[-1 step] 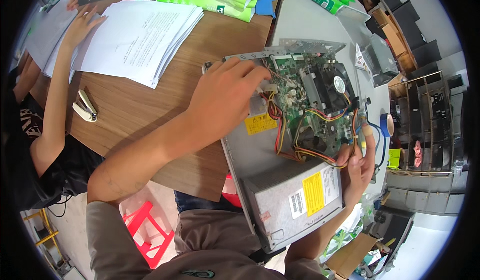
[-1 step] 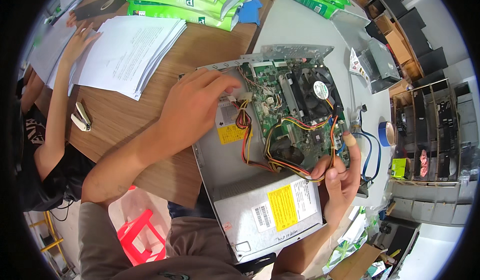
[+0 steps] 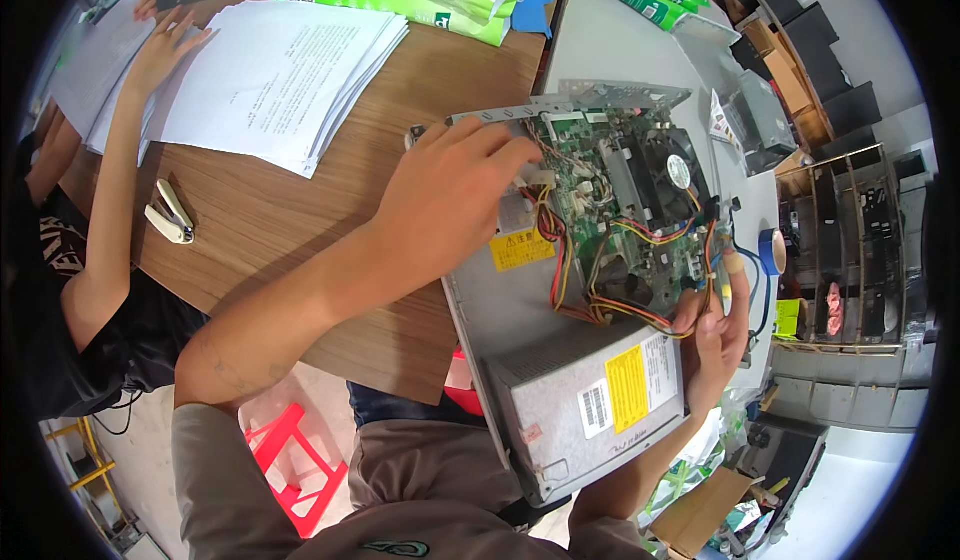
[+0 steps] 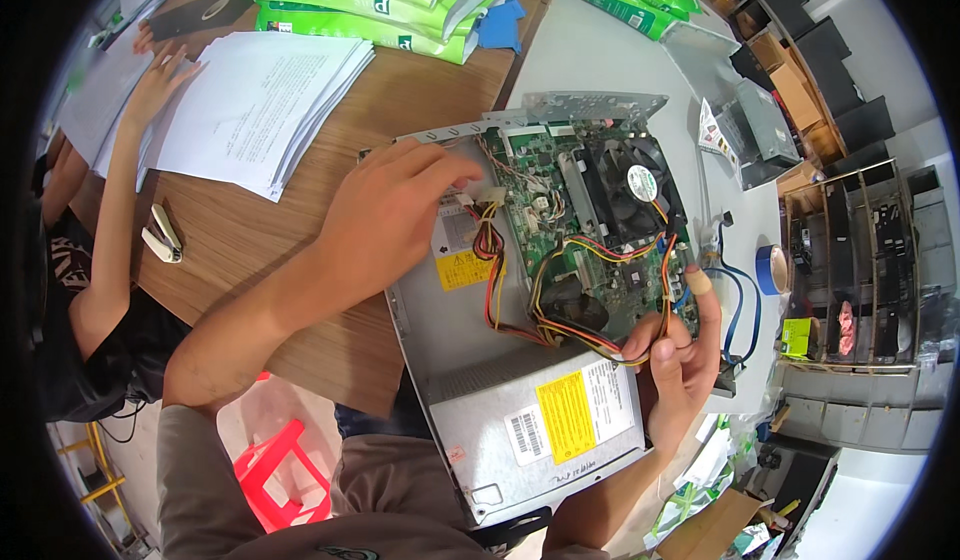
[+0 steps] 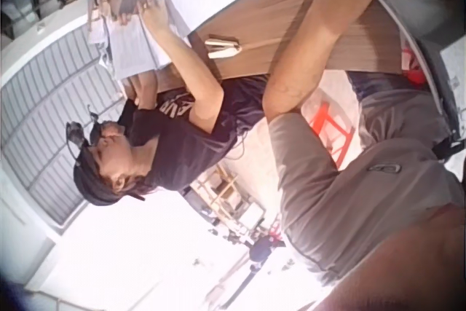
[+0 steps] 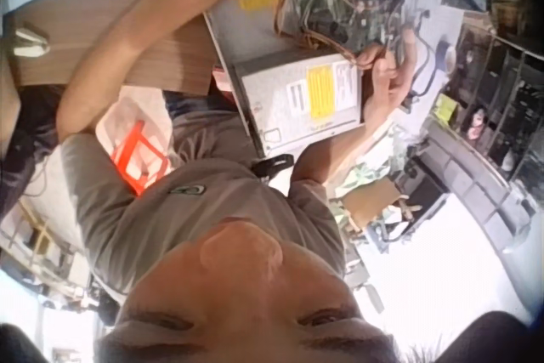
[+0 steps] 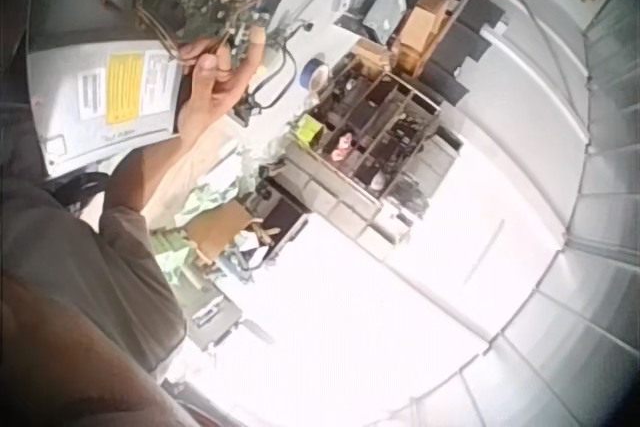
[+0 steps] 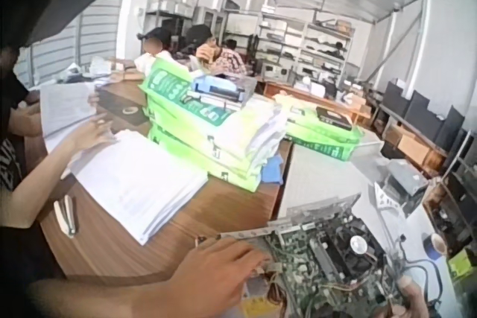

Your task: The person connects internal power cables to the motherboard and components within a desktop computer chassis by hand.

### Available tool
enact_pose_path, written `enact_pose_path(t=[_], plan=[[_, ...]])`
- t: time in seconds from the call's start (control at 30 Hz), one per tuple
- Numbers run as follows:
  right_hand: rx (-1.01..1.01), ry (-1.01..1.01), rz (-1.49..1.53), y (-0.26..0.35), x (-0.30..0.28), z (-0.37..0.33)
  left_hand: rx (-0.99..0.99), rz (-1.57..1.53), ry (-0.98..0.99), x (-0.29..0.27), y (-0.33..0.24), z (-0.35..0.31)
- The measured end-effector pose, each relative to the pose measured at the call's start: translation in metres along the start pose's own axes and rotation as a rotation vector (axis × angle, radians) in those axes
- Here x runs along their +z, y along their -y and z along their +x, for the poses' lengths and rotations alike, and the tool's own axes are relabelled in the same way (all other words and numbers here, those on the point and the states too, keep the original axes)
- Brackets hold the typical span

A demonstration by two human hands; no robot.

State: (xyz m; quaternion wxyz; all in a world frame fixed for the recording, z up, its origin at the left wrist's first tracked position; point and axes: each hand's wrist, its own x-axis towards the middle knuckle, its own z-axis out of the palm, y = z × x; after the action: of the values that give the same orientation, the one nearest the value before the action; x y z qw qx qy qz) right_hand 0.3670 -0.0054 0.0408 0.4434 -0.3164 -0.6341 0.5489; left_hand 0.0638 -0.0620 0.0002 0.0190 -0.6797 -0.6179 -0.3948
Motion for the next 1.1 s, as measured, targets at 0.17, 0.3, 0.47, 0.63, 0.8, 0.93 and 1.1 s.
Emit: enact_pose_path(t=[0.17, 0.3, 0.47, 0.63, 0.8, 0.93, 1.1], plan=[[-0.015, 0.0, -0.018, -0.001, -0.003, 0.0, 0.022, -0.05, 0.172, 0.002, 0.006, -0.002], [-0.028, -0.027, -0.036, 0.0, -0.002, -0.001, 0.064, -0.07, 0.168, 0.001, 0.0, 0.0], [-0.143, -0.161, 0.124, -0.003, -0.005, 0.0, 0.083, -0.048, 0.266, -0.011, -0.004, 0.004], [-0.188, -0.284, 0.079, -0.002, -0.01, -0.003, 0.103, -0.058, 0.313, -0.008, -0.017, 0.016], [-0.328, -0.307, -0.13, 0.025, -0.022, 0.001, 0.079, -0.041, 0.412, -0.015, -0.015, 0.013], [-0.47, -0.52, -0.432, 0.036, -0.082, -0.025, -0.055, -0.187, 0.331, -0.017, -0.028, 0.022], [-0.413, -0.763, -0.574, -0.016, -0.186, -0.025, -0.252, -0.415, 0.334, -0.033, -0.023, 0.041]])
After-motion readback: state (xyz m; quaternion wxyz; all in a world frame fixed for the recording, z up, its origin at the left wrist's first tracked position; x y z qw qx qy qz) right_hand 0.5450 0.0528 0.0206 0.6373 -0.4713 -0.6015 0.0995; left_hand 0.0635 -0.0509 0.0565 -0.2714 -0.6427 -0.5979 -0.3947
